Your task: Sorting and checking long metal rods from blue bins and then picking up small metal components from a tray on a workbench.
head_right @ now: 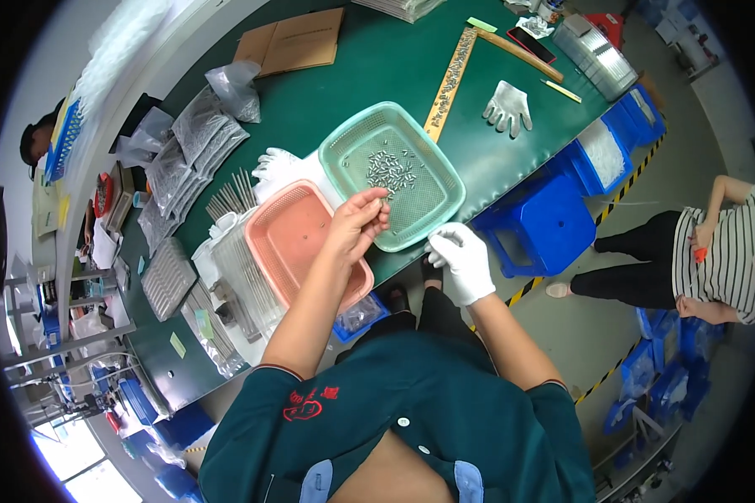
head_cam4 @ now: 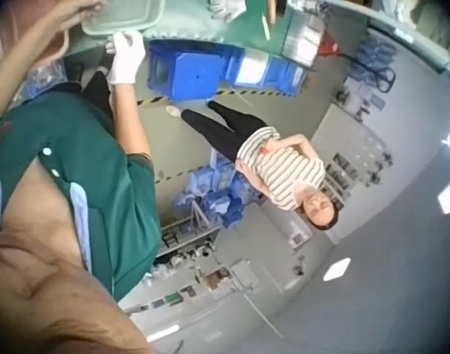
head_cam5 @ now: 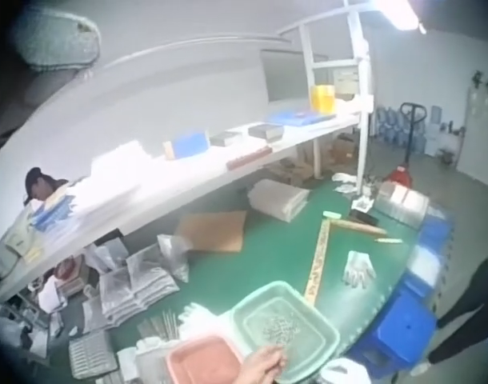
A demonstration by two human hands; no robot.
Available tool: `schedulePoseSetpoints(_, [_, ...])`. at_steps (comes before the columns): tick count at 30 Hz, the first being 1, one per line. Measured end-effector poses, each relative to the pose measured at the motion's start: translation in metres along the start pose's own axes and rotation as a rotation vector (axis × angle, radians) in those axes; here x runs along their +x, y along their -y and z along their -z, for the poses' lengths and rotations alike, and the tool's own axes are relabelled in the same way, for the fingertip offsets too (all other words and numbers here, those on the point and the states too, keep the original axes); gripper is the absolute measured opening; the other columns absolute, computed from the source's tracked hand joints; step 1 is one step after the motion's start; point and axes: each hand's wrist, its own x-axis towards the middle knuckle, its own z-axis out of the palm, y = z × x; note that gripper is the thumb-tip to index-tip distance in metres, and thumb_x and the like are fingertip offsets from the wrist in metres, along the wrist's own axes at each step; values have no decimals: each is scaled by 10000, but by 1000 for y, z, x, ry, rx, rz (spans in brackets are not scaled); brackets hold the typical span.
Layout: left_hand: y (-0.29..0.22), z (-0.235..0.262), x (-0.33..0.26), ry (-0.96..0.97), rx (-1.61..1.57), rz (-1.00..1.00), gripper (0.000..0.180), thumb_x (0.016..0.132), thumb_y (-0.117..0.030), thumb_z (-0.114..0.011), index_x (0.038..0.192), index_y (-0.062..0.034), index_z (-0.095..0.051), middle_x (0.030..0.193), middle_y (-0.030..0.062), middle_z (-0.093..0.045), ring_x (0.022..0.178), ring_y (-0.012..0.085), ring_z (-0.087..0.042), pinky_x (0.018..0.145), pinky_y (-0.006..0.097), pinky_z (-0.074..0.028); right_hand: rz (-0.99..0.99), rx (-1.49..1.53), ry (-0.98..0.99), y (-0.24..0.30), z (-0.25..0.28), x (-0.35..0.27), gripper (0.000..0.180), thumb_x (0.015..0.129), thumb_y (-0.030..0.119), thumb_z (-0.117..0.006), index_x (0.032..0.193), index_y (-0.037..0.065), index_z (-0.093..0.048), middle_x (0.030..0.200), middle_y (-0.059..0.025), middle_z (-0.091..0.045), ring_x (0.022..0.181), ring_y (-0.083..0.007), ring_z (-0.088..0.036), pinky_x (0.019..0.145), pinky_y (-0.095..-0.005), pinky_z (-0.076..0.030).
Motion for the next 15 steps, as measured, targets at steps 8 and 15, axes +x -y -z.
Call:
schedulePoseSetpoints(8, [-6, -17, -71, -60, -536, 56, 92, 883, -146, -570, 935, -72, -551, 839, 58, -584, 744, 155, -574, 643, 278, -486, 173, -5, 61, 33, -65, -5, 135, 802, 25, -625, 936, 17, -614, 851, -13, -608, 770, -66, -554, 680, -199, -440])
schedulePoseSetpoints(15, [-6, -19, -100, 29, -664, -8, 116, 880, -143, -571, 969, -74, -540, 848, 52, -546, 743, 164, -528, 676, 286, -455, 414, -261, 140, 23, -81, -10, 172, 798, 29, -626, 970, 35, -633, 863, -42, -608, 771, -84, -562, 692, -212, -452])
